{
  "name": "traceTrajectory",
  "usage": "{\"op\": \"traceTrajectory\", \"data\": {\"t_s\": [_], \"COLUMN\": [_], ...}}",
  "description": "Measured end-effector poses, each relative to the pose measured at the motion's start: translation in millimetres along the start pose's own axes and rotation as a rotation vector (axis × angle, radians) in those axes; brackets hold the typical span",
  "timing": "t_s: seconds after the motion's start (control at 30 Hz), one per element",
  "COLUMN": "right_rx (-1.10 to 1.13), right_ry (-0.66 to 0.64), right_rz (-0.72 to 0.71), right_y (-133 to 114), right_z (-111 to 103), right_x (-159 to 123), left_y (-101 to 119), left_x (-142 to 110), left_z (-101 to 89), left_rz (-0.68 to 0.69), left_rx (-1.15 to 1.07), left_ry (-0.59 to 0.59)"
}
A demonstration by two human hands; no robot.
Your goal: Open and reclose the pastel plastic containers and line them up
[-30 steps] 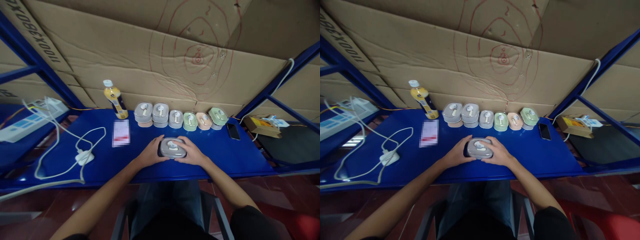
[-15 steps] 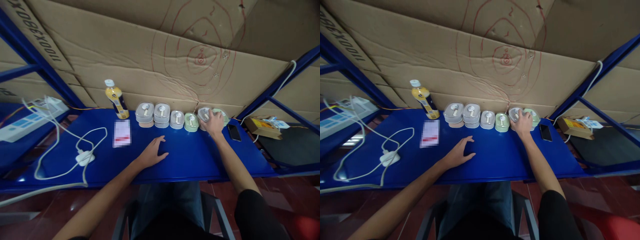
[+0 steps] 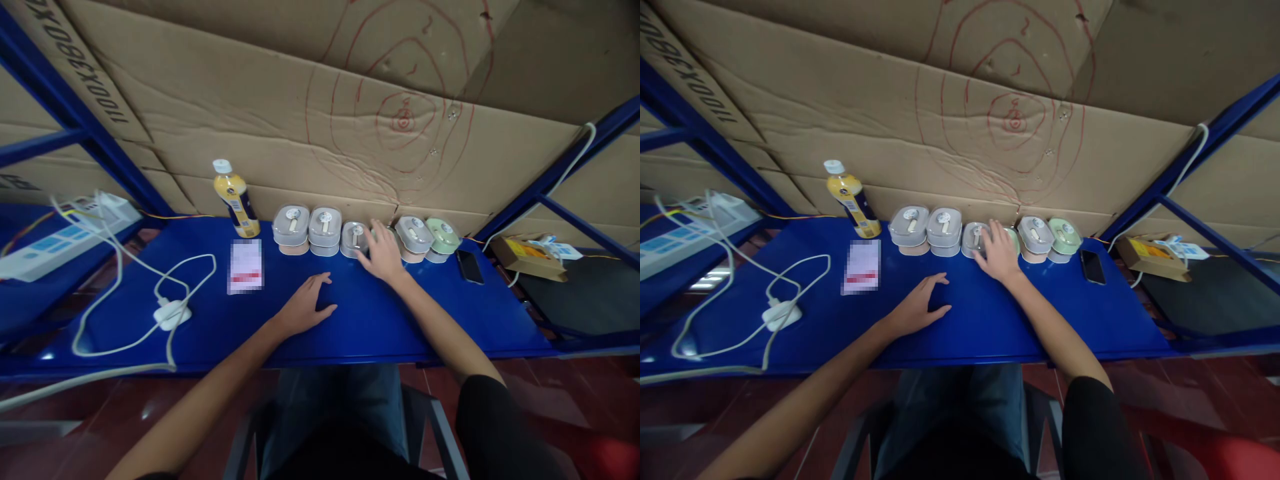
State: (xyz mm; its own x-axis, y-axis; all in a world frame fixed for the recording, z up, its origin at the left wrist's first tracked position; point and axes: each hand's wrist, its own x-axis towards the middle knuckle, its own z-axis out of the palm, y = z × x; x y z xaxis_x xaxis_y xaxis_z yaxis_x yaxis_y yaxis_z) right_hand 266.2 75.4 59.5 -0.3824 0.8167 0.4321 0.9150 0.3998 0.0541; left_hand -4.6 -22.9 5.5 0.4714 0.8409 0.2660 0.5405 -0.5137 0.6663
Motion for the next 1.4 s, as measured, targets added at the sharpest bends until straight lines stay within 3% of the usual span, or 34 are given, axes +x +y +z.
{"op": "traceTrajectory", "data": {"t_s": [0.1, 0.2, 0.37, 0.43, 0.5, 0.57, 0.7, 0.83, 0.97, 1.2, 1.4], "right_rx": [0.054, 0.124, 0.325, 0.386, 0.398, 0.407, 0.516, 0.648, 0.799, 0.924, 0.858], "right_ry": [-0.121, -0.127, 0.030, 0.091, 0.082, -0.013, -0.207, -0.226, -0.139, -0.018, 0.028], "right_rz": [-0.021, -0.009, -0.085, -0.036, 0.047, 0.063, -0.189, -0.321, -0.203, 0.155, 0.217], "right_y": [-28.1, -41.9, -47.6, -49.8, -52.9, -55.9, -60.2, -59.2, -40.5, 7.9, 12.5], "right_z": [13.9, 19.9, 3.0, -5.3, -10.6, -13.3, -16.1, -17.8, -15.4, 1.0, 4.6], "right_x": [5.9, -6.8, -57.9, -72.8, -79.0, -77.5, -66.3, -63.0, -71.1, -89.4, -90.4], "left_y": [-0.4, 0.2, 1.6, 0.4, -1.7, -4.4, -9.1, -10.1, -6.5, -0.7, -15.1], "left_x": [-0.4, -1.2, -2.1, -2.0, -1.5, -1.0, -0.3, -0.7, -1.1, -3.2, -2.2], "left_z": [0.5, 0.4, -1.1, -1.2, -0.9, -0.4, 0.2, -0.4, -3.3, -4.6, -13.6], "left_rz": [-0.011, -0.042, -0.059, -0.049, -0.042, -0.026, 0.007, -0.025, -0.028, 0.084, -0.020], "left_rx": [-0.005, -0.020, -0.094, -0.116, -0.125, -0.130, -0.122, -0.117, -0.101, -0.031, 0.026], "left_ry": [0.009, 0.026, 0.088, 0.111, 0.118, 0.106, 0.046, 0.011, 0.030, 0.009, 0.202]}}
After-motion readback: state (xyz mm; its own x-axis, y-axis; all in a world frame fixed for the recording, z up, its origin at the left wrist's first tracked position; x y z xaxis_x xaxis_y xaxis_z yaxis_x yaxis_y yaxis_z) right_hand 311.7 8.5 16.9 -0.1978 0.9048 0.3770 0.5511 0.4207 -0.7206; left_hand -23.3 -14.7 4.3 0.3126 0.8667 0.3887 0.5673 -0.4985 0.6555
